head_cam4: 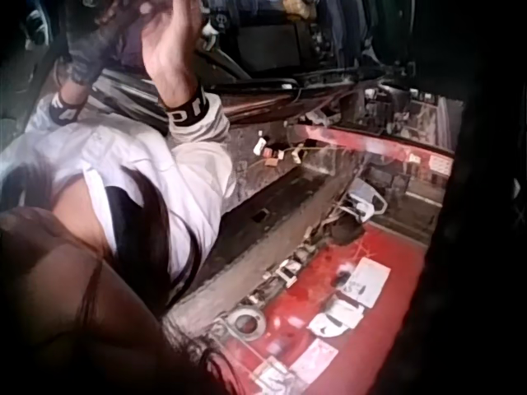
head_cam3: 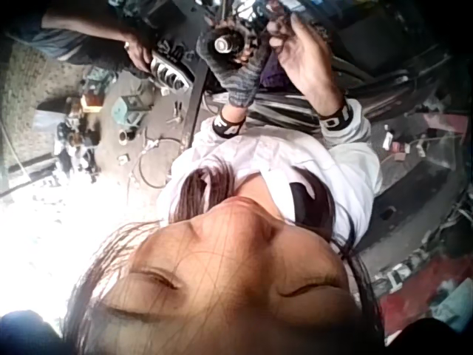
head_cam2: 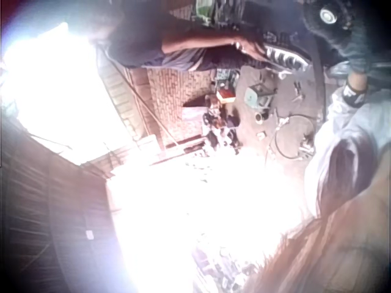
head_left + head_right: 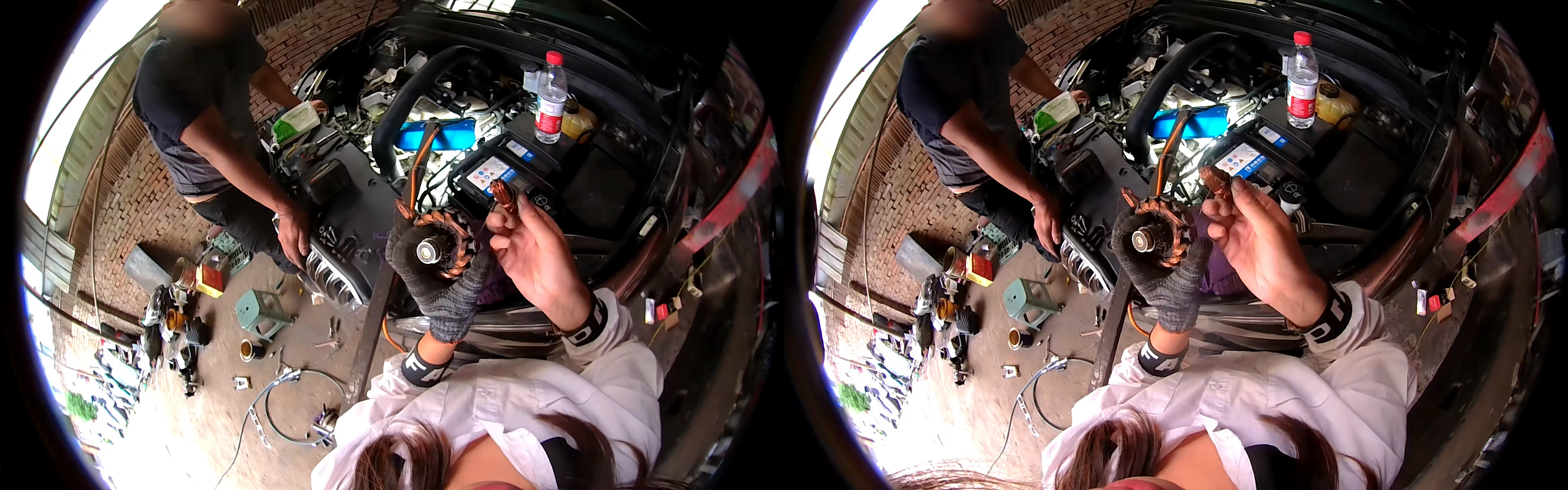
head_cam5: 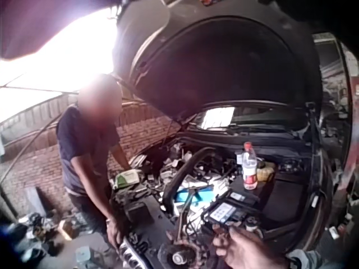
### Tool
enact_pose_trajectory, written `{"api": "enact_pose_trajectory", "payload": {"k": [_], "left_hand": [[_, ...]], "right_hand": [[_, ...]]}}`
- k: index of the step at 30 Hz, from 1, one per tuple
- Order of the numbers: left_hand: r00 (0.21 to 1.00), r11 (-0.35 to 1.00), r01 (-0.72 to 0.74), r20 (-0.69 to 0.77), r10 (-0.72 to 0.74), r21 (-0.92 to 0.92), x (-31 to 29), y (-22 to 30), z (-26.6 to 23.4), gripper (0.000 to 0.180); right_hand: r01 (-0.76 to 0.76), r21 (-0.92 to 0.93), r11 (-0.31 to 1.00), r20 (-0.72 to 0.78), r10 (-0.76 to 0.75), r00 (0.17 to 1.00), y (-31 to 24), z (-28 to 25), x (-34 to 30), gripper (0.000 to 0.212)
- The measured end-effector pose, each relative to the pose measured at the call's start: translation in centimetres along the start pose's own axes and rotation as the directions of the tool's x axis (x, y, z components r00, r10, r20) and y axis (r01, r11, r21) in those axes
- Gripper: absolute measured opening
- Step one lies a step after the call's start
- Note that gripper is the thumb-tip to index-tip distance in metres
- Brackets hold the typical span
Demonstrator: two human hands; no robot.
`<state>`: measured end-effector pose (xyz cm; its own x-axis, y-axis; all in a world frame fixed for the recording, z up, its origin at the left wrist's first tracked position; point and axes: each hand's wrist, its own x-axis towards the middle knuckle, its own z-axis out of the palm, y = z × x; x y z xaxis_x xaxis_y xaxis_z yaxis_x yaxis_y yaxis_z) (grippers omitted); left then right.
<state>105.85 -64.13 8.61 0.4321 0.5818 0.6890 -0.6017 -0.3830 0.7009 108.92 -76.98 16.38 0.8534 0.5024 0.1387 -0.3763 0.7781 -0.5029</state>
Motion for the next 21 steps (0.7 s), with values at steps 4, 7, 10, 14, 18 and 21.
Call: {"api": "enact_pose_trajectory", "payload": {"k": [4,7,10,14,18,21], "left_hand": [[0.995,0.981,-0.100,0.007,0.100,0.165,-0.3,-0.1,-0.1,0.088],[0.967,0.871,-0.251,0.066,0.247,0.422,0.1,0.6,-0.3,0.084],[0.973,0.918,-0.229,0.059,0.222,0.324,-0.9,0.2,-0.7,0.084],[0.991,0.993,-0.121,0.062,0.120,0.014,-2.7,-1.0,-0.1,0.071],[0.908,0.917,-0.344,0.320,0.270,0.201,-1.2,1.2,-0.6,0.075],[0.863,0.916,-0.354,0.443,0.243,0.187,-1.4,0.3,-0.9,0.070]], "right_hand": [[-0.045,0.222,0.974,-0.042,0.056,0.998,0.2,-1.4,-0.4,0.027],[0.065,0.319,0.946,-0.075,-0.043,0.996,0.7,-1.4,-0.3,0.027],[0.111,0.354,0.929,-0.086,-0.086,0.993,0.0,-1.3,0.2,0.027],[0.191,0.289,0.938,-0.043,-0.187,0.981,-1.1,-2.1,1.1,0.023],[0.229,0.132,0.964,-0.014,-0.229,0.973,-3.2,-0.6,1.5,0.024],[0.203,0.001,0.979,-0.045,-0.203,0.978,-4.2,1.2,1.1,0.024]]}}
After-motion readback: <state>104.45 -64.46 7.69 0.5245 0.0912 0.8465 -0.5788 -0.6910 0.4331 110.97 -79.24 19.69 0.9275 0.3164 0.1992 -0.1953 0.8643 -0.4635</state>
